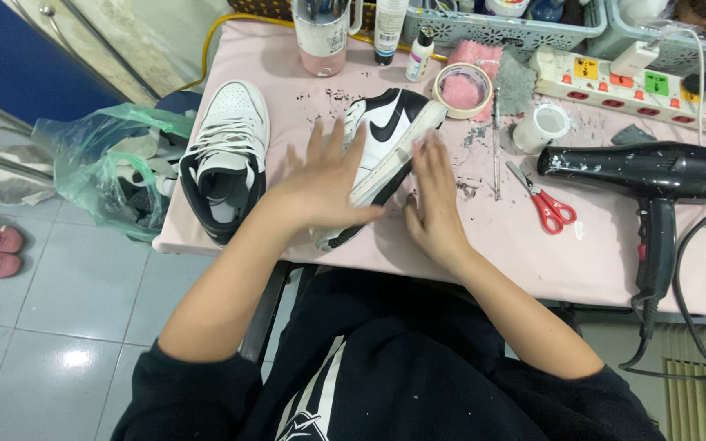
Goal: The person applies masking tape to the midsole of a sneaker, trims the tape with scissors, and presses it down along the edge by hand.
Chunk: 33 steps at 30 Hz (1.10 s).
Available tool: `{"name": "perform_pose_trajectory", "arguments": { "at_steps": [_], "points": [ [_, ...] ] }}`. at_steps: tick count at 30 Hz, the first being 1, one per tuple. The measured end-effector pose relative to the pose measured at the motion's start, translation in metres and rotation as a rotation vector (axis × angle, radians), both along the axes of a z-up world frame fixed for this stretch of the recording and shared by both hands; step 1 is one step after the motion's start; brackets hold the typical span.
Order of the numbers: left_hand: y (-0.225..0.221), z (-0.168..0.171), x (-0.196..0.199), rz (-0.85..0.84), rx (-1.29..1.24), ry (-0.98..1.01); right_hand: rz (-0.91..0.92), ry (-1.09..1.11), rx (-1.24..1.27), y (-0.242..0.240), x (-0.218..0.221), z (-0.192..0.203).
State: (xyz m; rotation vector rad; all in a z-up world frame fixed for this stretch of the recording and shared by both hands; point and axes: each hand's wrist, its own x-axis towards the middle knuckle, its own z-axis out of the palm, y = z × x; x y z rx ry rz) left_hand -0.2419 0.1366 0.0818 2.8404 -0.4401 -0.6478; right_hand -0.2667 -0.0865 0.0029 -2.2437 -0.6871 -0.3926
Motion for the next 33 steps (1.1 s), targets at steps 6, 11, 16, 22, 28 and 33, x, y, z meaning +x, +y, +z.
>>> {"name": "perform_pose_trajectory", "arguments": {
  "at_steps": [6, 11, 16, 22, 28, 33],
  "points": [
    [0.016, -0.021, -0.039, 0.03, -0.53, -0.074, -0.02, -0.025, -0.147, 0.001, -0.002, 0.017],
    [0.012, -0.041, -0.075, 0.26, -0.901, -0.318, -0.078, 0.036, -0.014, 0.004, -0.002, 0.015],
    [-0.002, -0.052, -0.092, 0.428, -0.789, -0.428, -0.044, 0.072, 0.171, 0.007, 0.003, -0.002],
    [-0.005, -0.054, -0.101, 0.207, -0.791, -0.776, -0.126, 0.632, 1.176, 0.009, 0.008, -0.019],
    [0.013, -0.025, -0.104, -0.116, -0.738, -0.973, 0.455, 0.823, 1.413, -0.017, 0.007, -0.006],
    [0.01, 0.008, -0.092, -0.14, -0.759, -1.062, 0.222, 0.679, 1.399, -0.013, -0.001, 0.024]
  ]
}}
